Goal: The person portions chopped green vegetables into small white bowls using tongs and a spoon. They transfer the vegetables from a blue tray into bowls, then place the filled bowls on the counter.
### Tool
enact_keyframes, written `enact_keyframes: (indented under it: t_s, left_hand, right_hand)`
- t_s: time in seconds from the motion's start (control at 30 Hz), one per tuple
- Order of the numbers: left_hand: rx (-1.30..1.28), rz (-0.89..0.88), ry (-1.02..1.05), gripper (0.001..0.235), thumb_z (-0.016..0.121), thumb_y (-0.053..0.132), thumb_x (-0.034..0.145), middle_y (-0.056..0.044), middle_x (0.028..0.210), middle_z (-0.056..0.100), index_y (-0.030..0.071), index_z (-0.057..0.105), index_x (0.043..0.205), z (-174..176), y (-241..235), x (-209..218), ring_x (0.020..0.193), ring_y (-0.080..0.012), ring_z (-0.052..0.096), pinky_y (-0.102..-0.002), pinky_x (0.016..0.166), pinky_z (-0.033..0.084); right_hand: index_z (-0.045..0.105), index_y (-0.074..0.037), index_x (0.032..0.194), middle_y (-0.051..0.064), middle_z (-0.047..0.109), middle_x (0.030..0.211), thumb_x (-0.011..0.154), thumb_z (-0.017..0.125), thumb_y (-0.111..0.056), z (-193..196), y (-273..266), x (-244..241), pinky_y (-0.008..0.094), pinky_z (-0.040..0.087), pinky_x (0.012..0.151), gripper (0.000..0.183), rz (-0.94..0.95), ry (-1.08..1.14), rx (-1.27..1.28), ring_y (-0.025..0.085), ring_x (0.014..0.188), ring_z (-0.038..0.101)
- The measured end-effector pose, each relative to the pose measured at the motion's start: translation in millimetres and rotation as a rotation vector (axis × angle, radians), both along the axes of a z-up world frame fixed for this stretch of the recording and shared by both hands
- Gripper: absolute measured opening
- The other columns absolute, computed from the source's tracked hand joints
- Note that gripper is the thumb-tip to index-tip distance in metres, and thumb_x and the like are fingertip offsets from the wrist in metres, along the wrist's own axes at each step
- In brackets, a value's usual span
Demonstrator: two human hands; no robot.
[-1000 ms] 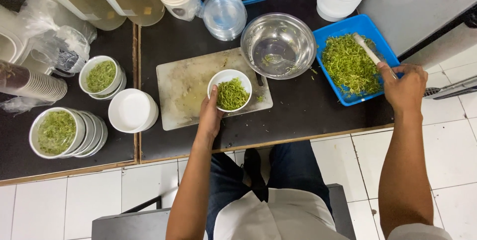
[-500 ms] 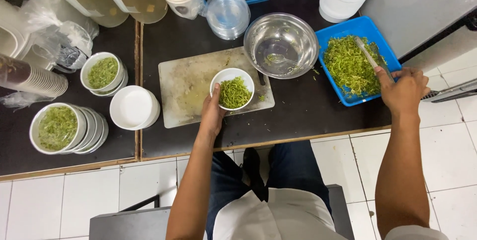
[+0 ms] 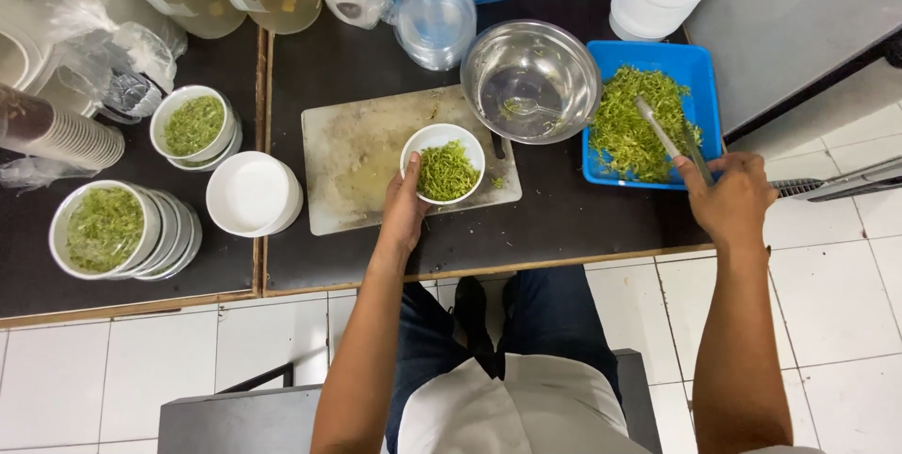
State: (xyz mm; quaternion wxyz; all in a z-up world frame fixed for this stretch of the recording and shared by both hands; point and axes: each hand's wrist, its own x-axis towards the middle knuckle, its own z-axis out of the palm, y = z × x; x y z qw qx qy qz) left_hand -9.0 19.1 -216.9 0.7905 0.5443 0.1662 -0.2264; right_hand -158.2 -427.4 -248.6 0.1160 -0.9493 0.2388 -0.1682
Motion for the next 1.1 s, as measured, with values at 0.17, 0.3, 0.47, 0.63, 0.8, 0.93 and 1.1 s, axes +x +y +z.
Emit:
enact_keyframes:
  t_s: [0.17, 0.3, 0.47, 0.63, 0.8, 0.93, 1.1]
  left_hand:
    - [-0.011, -0.001, -0.017, 0.072, 0.059, 0.051, 0.091, -0.012, 0.142, 0.066, 0.004, 0.057, 0.145, -4, 0, 1, 0.129, -0.0243, 0.064, -0.038, 0.102, 0.057]
    - [-0.028, 0.010, -0.005, 0.074, 0.060, 0.051, 0.089, -0.011, 0.146, 0.064, 0.006, 0.055, 0.148, -7, 0, 1, 0.131, -0.0237, 0.062, -0.037, 0.103, 0.055]
    - [-0.006, 0.001, -0.016, 0.076, 0.058, 0.052, 0.089, -0.011, 0.149, 0.062, 0.006, 0.054, 0.149, 3, 1, 0, 0.135, -0.0242, 0.060, -0.038, 0.107, 0.054]
    - [-0.001, -0.014, -0.013, 0.079, 0.059, 0.054, 0.087, -0.011, 0.150, 0.061, 0.007, 0.053, 0.150, 4, -1, 0, 0.137, -0.0248, 0.058, -0.039, 0.108, 0.054]
    - [0.023, -0.017, -0.016, 0.075, 0.057, 0.054, 0.089, -0.010, 0.146, 0.064, 0.007, 0.055, 0.148, 4, 0, -1, 0.134, -0.0240, 0.061, -0.038, 0.105, 0.056]
    - [0.038, -0.033, -0.017, 0.076, 0.055, 0.056, 0.090, -0.010, 0.146, 0.064, 0.008, 0.055, 0.148, -6, 2, -1, 0.134, -0.0250, 0.061, -0.039, 0.101, 0.056]
    - [-0.041, 0.072, -0.129, 0.077, 0.064, 0.052, 0.103, -0.027, 0.147, 0.057, -0.007, 0.049, 0.150, -15, -2, -4, 0.133, -0.0385, 0.060, -0.057, 0.107, 0.053]
  right_hand:
    - [0.072, -0.001, 0.093, 0.016, 0.066, 0.103, 0.111, 0.071, -0.060, 38, 12, 10, 0.059, 0.038, 0.081, 0.061, -0.063, 0.035, 0.039, 0.041, 0.104, 0.060]
    - [0.073, 0.003, 0.107, 0.021, 0.071, 0.110, 0.113, 0.068, -0.065, 18, -32, 34, 0.060, 0.046, 0.080, 0.069, -0.076, -0.020, -0.033, 0.047, 0.099, 0.066]
    - [0.075, -0.004, 0.097, 0.019, 0.067, 0.099, 0.109, 0.080, -0.065, -42, -66, 64, 0.056, 0.052, 0.071, 0.061, -0.049, -0.100, -0.295, 0.042, 0.096, 0.063]
    - [0.072, -0.005, 0.094, 0.013, 0.060, 0.099, 0.094, 0.095, -0.067, -49, -55, 68, 0.046, 0.055, 0.069, 0.066, -0.107, -0.206, -0.485, 0.035, 0.093, 0.060]
    - [0.073, 0.004, 0.105, 0.022, 0.061, 0.103, 0.089, 0.101, -0.049, -18, -26, 70, 0.052, 0.048, 0.078, 0.062, -0.042, -0.280, -0.395, 0.041, 0.094, 0.056]
    - [0.073, 0.004, 0.122, 0.025, 0.066, 0.116, 0.109, 0.080, -0.027, 58, 63, 92, 0.053, 0.048, 0.089, 0.034, 0.123, -0.292, -0.013, 0.040, 0.114, 0.058]
    - [0.079, -0.015, 0.100, 0.006, 0.068, 0.087, 0.089, 0.083, -0.023, 49, 113, 143, 0.044, 0.052, 0.088, 0.015, 0.531, -0.221, -0.032, 0.034, 0.092, 0.068]
